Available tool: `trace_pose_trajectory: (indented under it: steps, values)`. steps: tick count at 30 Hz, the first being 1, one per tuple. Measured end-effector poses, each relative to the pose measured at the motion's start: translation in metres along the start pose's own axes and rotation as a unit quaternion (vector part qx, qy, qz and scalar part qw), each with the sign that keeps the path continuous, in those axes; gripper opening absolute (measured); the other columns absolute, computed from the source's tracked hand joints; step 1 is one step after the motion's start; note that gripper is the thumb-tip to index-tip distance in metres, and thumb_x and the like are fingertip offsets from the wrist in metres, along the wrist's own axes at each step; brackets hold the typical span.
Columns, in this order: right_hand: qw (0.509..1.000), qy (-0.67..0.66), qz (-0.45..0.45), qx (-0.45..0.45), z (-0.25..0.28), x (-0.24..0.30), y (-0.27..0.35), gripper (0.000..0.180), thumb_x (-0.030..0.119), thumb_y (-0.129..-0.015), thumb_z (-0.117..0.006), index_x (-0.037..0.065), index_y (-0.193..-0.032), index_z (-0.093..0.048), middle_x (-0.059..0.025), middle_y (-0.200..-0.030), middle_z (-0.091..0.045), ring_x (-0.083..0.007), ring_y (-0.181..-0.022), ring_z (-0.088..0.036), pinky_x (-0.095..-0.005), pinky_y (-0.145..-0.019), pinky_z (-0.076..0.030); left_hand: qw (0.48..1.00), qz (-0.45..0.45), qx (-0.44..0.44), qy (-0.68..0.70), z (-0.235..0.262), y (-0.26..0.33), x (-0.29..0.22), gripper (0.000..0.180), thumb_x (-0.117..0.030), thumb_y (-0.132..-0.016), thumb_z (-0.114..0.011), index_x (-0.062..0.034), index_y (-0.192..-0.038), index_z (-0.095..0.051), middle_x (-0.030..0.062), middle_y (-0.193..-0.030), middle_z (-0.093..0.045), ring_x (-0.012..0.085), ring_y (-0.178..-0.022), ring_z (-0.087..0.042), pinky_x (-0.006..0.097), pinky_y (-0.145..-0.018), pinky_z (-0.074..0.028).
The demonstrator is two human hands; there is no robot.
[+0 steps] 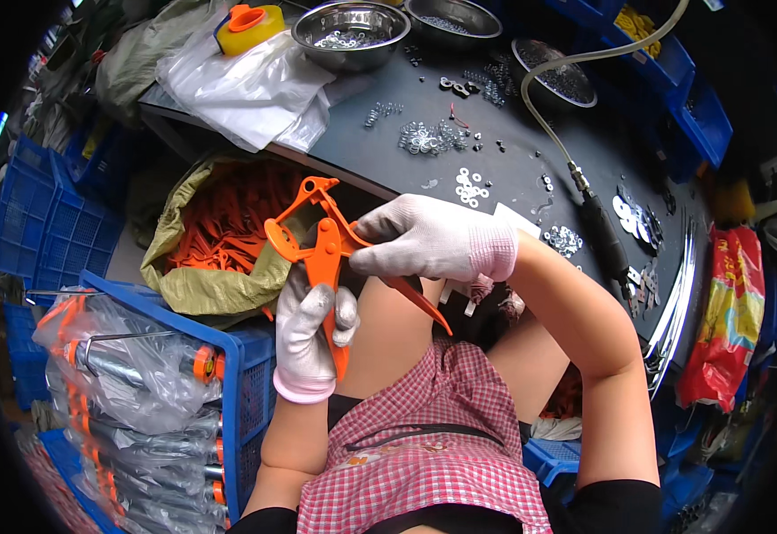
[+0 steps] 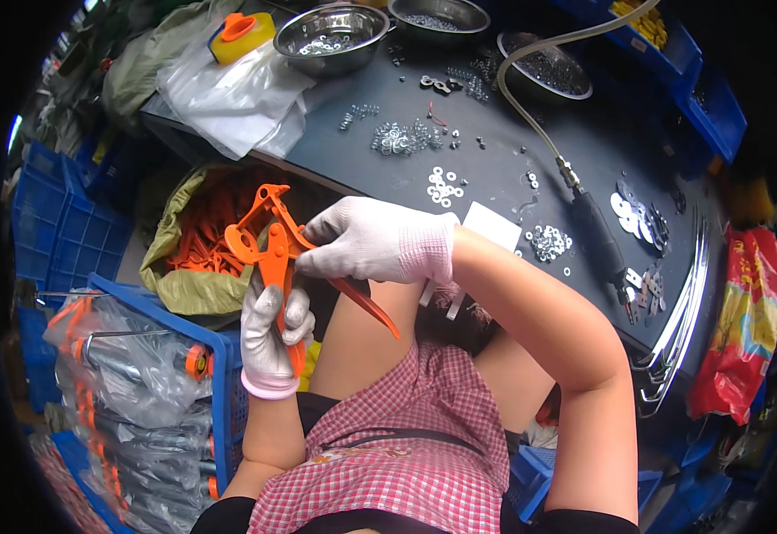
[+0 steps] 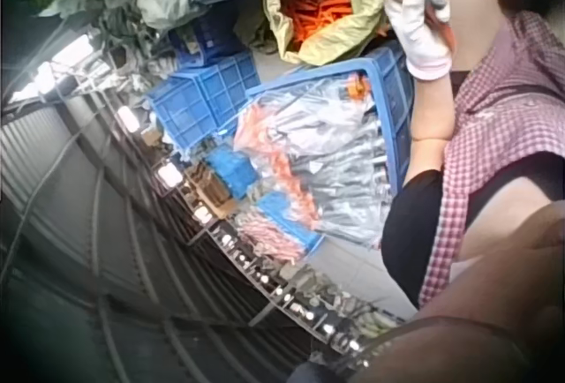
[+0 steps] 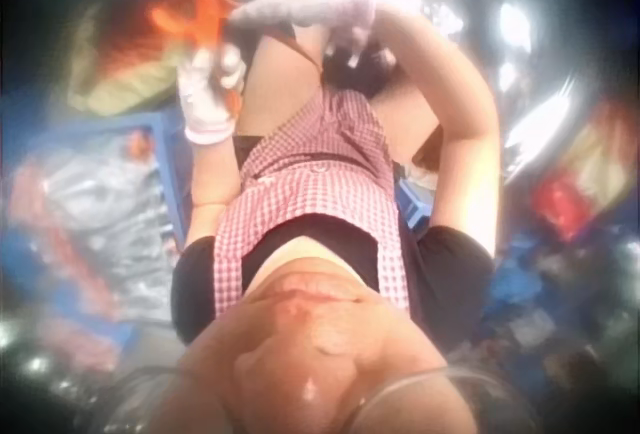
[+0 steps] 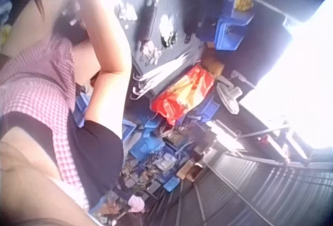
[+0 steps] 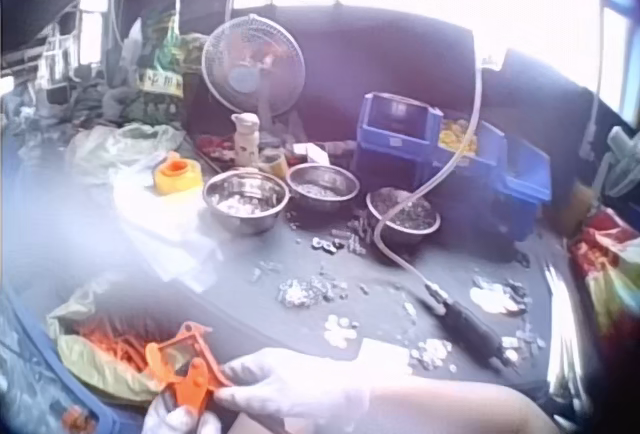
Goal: The person assembles small metal components, including metal washers and screws, into an orange and black mechanical housing. The assembly is performed using a pneumatic screwdriver and manual assembly.
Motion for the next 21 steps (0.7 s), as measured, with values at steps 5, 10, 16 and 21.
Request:
trace_pose_trajectory:
  steps: [5,10,16,21]
  values:
    - [0.952,0.192,0.076,-0.228,0.003,0.021,-0.042,0.024,0.019,-0.086,-0.061,-0.003,-0.096,-0.063,-0.0122,-0.063,-0.06,-0.0126,-0.057,-0.059,-0.0305,-0.058,-0.049,0.843,-0.296,-0.163,-0.417,0.013,-0.022,-0.038,0.067,-0.008,-0.088,-0.059,0.0005,-0.145,-0.024,0.016,-0.14,-0.039,0.0172,-0.103,-0.056,0.027,-0.084,-0.049]
    - [0.922,0.321,0.14,-0.165,-0.043,0.022,-0.053,0.026,0.02,-0.083,-0.063,-0.002,-0.094,-0.054,-0.0214,-0.084,-0.063,-0.0384,-0.079,-0.064,-0.0443,-0.068,-0.051,0.851,-0.29,-0.088,-0.428,0.006,-0.04,-0.031,0.071,-0.02,-0.096,-0.047,-0.0013,-0.151,-0.006,0.0174,-0.15,-0.027,0.0283,-0.119,-0.053,0.04,-0.103,-0.04]
    - [0.933,0.162,0.12,-0.297,0.091,0.043,-0.041,0.026,0.023,-0.09,-0.061,0.001,-0.101,-0.07,0.0019,-0.071,-0.062,-0.0032,-0.062,-0.054,-0.0208,-0.058,-0.047,0.936,-0.251,-0.134,-0.207,0.024,-0.039,-0.036,0.036,-0.012,-0.097,-0.05,-0.0047,-0.129,-0.036,0.0126,-0.126,-0.047,0.0291,-0.1,-0.065,0.036,-0.082,-0.057]
    - [0.837,0.453,0.009,-0.307,0.165,-0.012,-0.077,0.033,0.024,-0.082,-0.063,0.002,-0.107,-0.068,-0.0174,-0.091,-0.07,-0.0301,-0.083,-0.067,-0.0352,-0.081,-0.051,0.93,-0.257,-0.115,-0.238,0.022,-0.038,-0.031,0.039,-0.015,-0.097,-0.053,-0.0047,-0.13,-0.035,0.0127,-0.13,-0.046,0.0236,-0.083,-0.068,0.022,-0.051,-0.057]
Point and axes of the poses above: each hand's wrist, its own y-axis away from the middle knuckle, its own z-axis out of the back of the hand, x = y × z, the point moved 4 cm from there along -y, towards the middle knuckle
